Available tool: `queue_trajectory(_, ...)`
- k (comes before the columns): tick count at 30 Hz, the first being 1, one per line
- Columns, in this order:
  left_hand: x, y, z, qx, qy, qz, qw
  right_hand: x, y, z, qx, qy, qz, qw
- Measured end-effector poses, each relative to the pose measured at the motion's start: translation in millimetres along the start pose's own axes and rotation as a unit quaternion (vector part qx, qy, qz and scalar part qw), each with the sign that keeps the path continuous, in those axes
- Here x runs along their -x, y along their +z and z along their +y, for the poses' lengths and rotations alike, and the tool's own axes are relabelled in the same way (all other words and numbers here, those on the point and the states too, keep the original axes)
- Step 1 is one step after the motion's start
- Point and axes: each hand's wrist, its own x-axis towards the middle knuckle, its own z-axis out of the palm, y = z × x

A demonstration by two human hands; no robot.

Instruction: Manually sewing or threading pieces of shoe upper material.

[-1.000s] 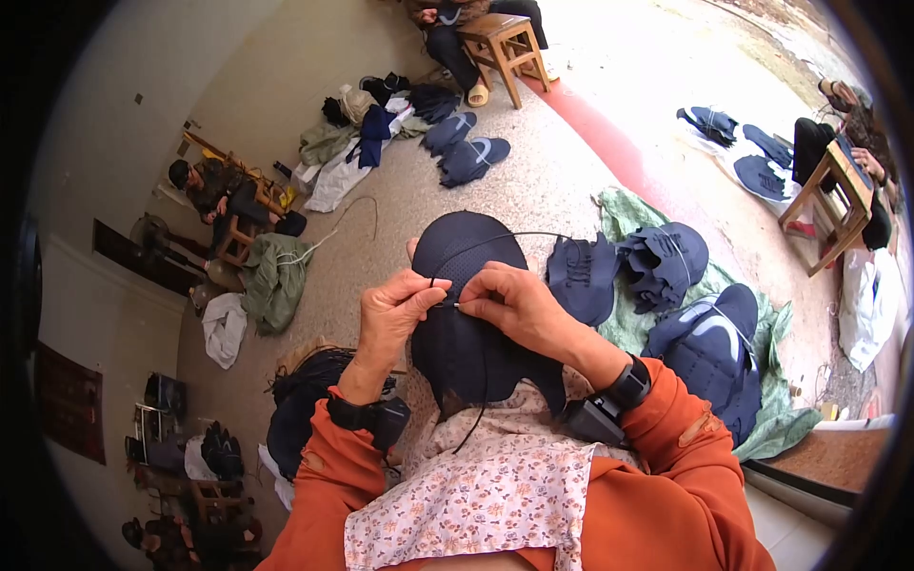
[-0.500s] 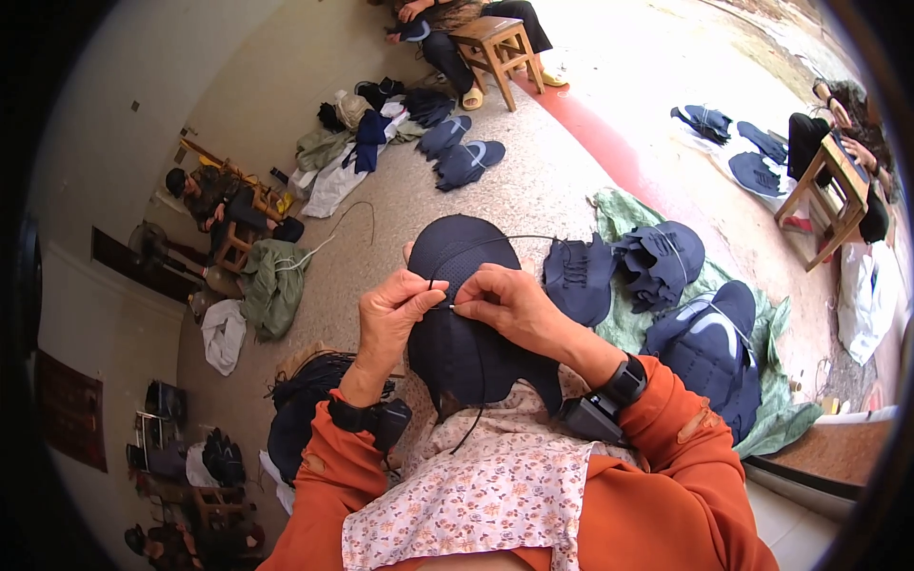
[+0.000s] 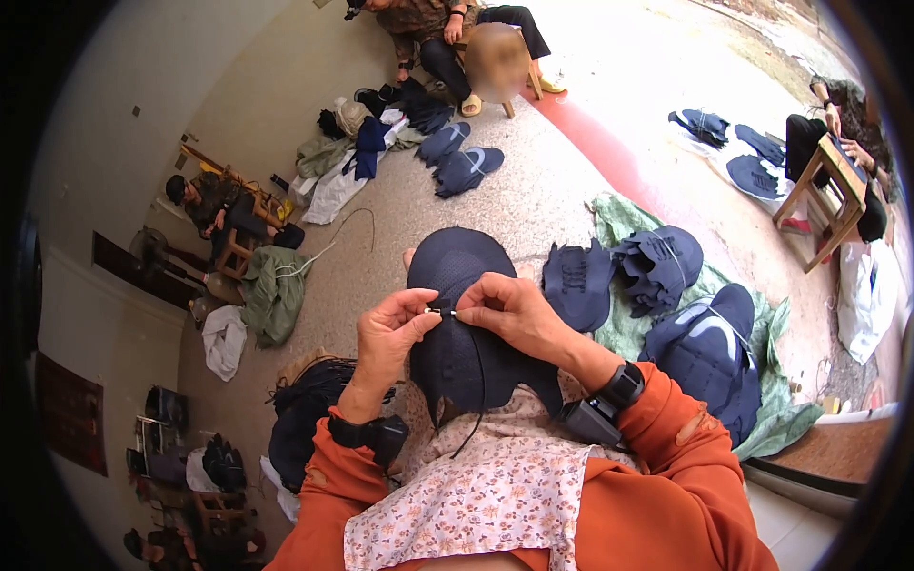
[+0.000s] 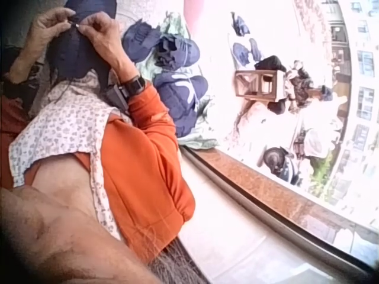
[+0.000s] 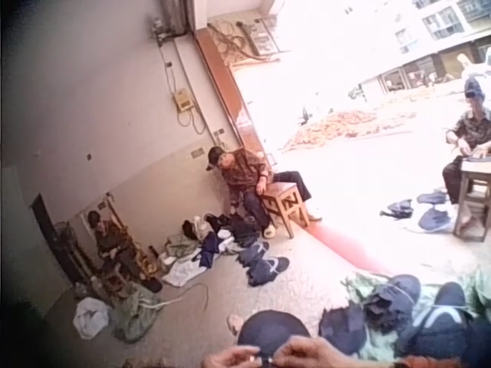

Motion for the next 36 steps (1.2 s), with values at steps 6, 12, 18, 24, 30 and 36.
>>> queue_trajectory(6,30,-9,5,0.059,-0.080,-0.032,0.995,5,1,6,0.003,-0.020,0.006,1.000)
queue_trajectory(12,0,0,-3,0.042,-0.052,0.140,0.988,6,9,2,0.099,-0.086,0.024,0.991)
queue_trajectory(18,-18,6,-20,-0.048,-0.001,0.068,0.997,35,4,-21,0.357,-0.153,0.056,0.920)
queue_trajectory(24,-25,-10,-28,0.015,-0.028,0.101,0.994,77,-30,-36,0.386,-0.067,-0.044,0.919)
queue_trajectory(30,-47,-37,-23,-0.174,0.092,0.001,0.980,75,-93,-85,0.025,0.132,-0.305,0.943)
queue_trajectory(36,-62,-22,64,-0.146,0.005,-0.224,0.963,-5,-92,-105,0.128,-0.116,0.083,0.981)
